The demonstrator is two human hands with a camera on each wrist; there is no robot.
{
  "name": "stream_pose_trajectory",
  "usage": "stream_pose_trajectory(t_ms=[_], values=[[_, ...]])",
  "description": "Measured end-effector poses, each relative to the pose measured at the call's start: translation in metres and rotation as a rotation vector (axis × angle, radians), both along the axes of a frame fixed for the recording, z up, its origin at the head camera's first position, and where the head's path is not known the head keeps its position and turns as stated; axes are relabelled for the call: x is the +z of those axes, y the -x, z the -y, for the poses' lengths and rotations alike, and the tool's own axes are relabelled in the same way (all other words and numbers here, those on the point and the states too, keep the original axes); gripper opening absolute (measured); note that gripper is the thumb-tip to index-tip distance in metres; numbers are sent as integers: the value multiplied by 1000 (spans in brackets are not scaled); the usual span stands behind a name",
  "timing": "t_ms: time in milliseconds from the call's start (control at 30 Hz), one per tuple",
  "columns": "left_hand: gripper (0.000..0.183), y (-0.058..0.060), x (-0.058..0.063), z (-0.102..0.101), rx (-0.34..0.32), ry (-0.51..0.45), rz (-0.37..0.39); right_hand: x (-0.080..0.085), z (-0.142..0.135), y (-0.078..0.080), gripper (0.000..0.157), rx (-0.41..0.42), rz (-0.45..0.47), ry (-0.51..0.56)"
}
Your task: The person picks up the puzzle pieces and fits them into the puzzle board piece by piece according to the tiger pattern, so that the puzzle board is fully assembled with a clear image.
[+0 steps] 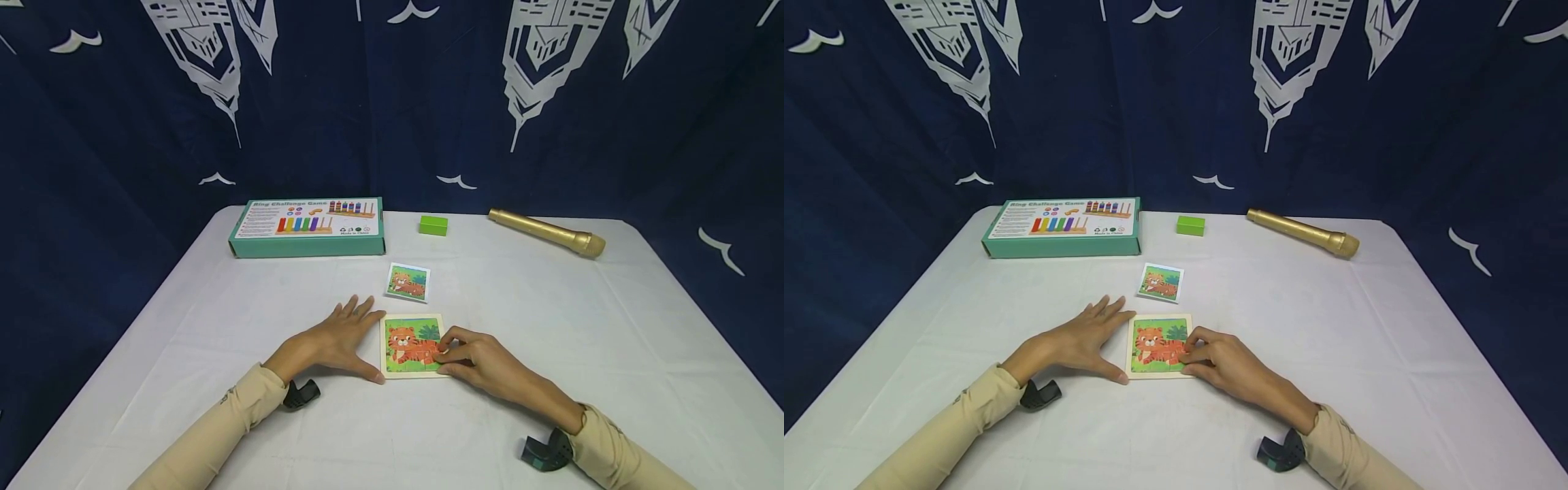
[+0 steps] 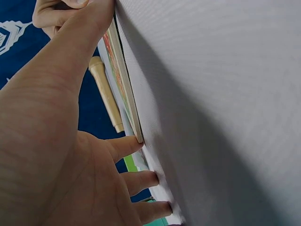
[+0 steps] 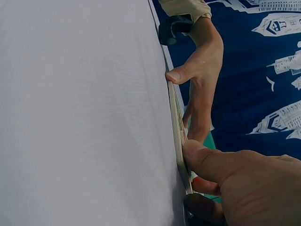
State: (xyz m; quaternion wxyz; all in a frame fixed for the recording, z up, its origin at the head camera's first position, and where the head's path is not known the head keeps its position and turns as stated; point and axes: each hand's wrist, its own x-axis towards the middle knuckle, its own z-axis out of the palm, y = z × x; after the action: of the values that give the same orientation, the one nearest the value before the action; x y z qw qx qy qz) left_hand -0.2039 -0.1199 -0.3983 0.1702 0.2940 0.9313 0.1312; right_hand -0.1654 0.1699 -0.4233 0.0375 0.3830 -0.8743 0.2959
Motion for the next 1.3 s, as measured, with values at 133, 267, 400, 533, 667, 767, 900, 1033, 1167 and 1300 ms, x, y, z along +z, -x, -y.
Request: stream_pose_trajectory(t_ms=[133,267,400,533,667,767,900,1033,1167,1300], values=[[115,0,0,0,0,0,1,0,-1,0,6,3,-16,6],[115,0,1,-1,-1,4,1,0,-2,0,8,3,-16,6],[115,0,0,-1,2,3,1,0,-2,0,12,-7,11,-3],[115,0,-1,-2,6,1,4,-1,-2,0,14,-8,15,-4],[115,1,-1,-2,8,0,7,-1,-2,0,15,1,-8,-3],[116,1,-2,-1,6,0,7,-1,-2,-1,17,-10,5,-15],[117,2,-2,0,4,3,4,0,-1,-1,18,-24,44,-28],[119,1,-3,1,5,10,4,0,-1,0,16,-27,71,6],[119,-1,-3,2,3,0,0,2,-1,1,15,-39,70,53],[119,0,-3,1,-10,-19,-51,10,-1,5,21,-72,13,36]])
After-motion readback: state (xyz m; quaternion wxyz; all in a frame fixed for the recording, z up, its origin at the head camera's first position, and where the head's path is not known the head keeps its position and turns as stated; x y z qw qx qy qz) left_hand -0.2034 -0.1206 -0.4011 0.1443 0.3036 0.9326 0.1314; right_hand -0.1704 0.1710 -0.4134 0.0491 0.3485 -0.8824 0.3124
